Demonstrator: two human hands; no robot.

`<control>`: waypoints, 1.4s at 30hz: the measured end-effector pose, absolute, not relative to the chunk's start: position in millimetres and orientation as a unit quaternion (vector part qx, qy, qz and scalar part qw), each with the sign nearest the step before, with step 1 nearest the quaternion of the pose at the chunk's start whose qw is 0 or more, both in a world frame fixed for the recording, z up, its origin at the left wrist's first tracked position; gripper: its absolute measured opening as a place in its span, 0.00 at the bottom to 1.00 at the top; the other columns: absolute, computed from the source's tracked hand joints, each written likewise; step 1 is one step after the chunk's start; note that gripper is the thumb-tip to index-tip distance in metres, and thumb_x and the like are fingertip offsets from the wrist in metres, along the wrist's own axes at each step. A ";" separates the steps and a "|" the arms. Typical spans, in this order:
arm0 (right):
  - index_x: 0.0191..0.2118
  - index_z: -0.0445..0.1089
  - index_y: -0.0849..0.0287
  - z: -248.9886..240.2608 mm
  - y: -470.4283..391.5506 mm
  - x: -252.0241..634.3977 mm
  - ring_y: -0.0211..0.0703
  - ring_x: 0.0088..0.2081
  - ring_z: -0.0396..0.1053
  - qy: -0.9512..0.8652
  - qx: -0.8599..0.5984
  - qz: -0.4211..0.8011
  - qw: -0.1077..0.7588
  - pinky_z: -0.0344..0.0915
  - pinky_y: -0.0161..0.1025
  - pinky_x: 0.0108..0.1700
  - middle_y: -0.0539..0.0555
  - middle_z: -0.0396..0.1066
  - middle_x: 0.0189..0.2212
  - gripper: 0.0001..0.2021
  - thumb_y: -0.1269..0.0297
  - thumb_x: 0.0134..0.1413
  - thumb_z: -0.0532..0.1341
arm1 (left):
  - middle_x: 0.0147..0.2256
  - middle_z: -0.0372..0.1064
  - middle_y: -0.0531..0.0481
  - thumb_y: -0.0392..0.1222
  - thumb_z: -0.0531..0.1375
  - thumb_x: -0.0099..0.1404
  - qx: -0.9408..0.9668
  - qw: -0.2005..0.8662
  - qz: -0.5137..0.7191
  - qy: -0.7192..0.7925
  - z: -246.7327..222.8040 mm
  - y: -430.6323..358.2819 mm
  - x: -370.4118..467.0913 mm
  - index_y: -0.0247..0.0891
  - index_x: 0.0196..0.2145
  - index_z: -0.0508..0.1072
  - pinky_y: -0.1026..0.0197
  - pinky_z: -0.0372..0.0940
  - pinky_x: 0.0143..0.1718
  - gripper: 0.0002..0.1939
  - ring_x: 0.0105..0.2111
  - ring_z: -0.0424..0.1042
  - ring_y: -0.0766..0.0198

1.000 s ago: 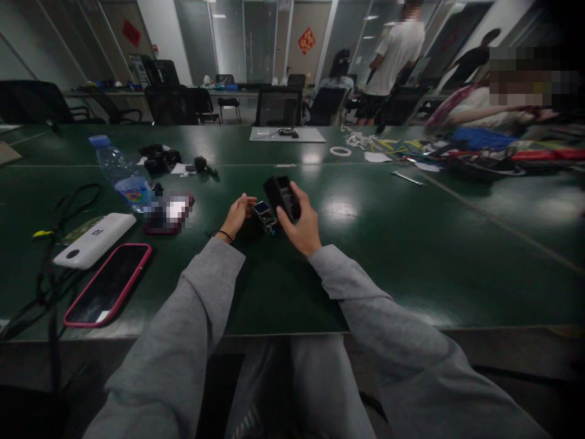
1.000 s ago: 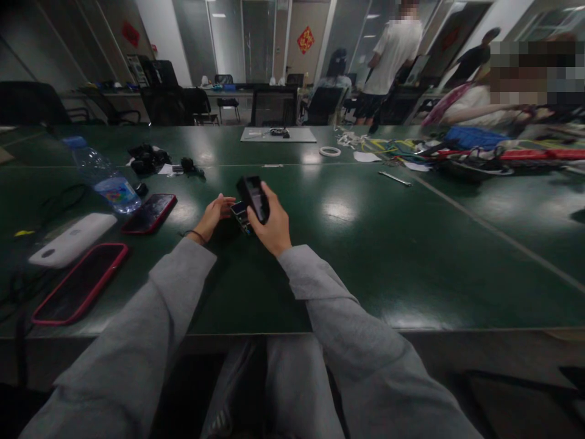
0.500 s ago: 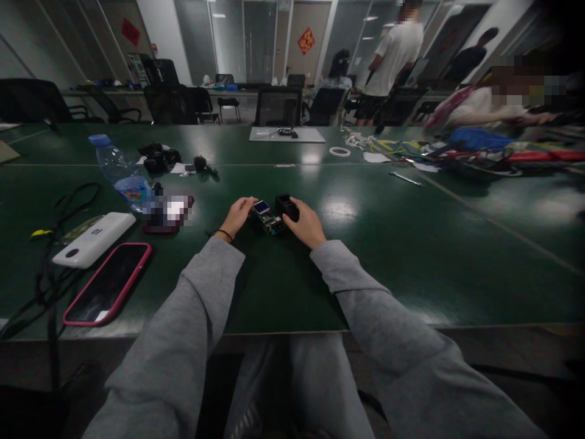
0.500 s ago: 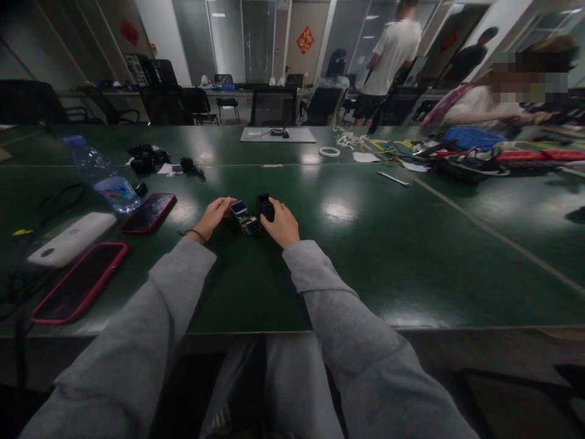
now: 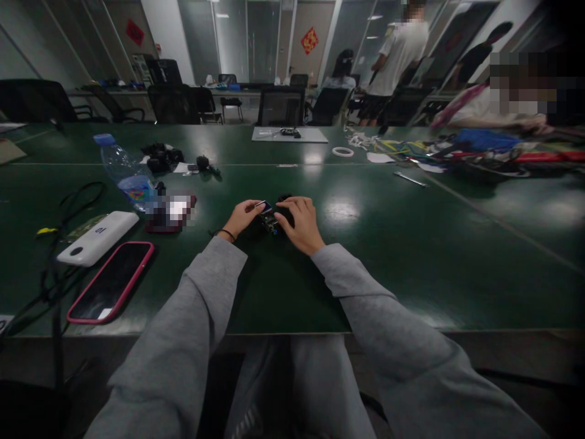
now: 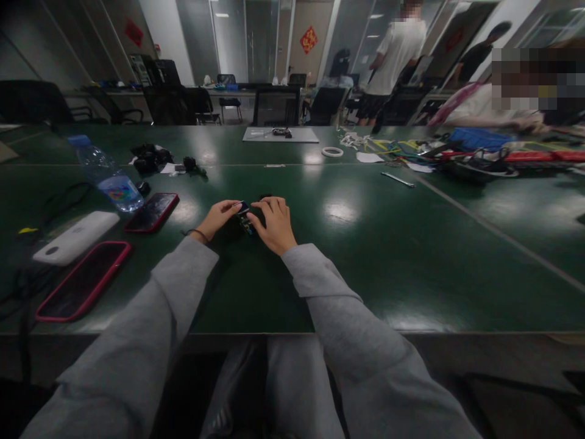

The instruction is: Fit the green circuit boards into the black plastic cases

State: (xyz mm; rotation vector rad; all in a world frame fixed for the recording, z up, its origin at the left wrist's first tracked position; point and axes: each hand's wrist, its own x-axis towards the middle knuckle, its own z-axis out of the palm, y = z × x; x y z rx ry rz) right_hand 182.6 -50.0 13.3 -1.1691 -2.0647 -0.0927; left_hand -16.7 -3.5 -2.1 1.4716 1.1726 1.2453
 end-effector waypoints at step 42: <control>0.56 0.63 0.62 6.7 -53.2 177.9 0.58 0.58 0.56 -0.840 -0.469 -0.051 0.268 0.52 0.54 0.57 0.63 0.65 0.53 0.25 0.47 0.65 0.52 | 0.40 0.75 0.42 0.42 0.65 0.59 0.607 0.393 0.477 0.499 -5.8 -1.9 -18.5 0.32 0.41 0.74 0.55 0.66 0.48 0.14 0.39 0.73 0.63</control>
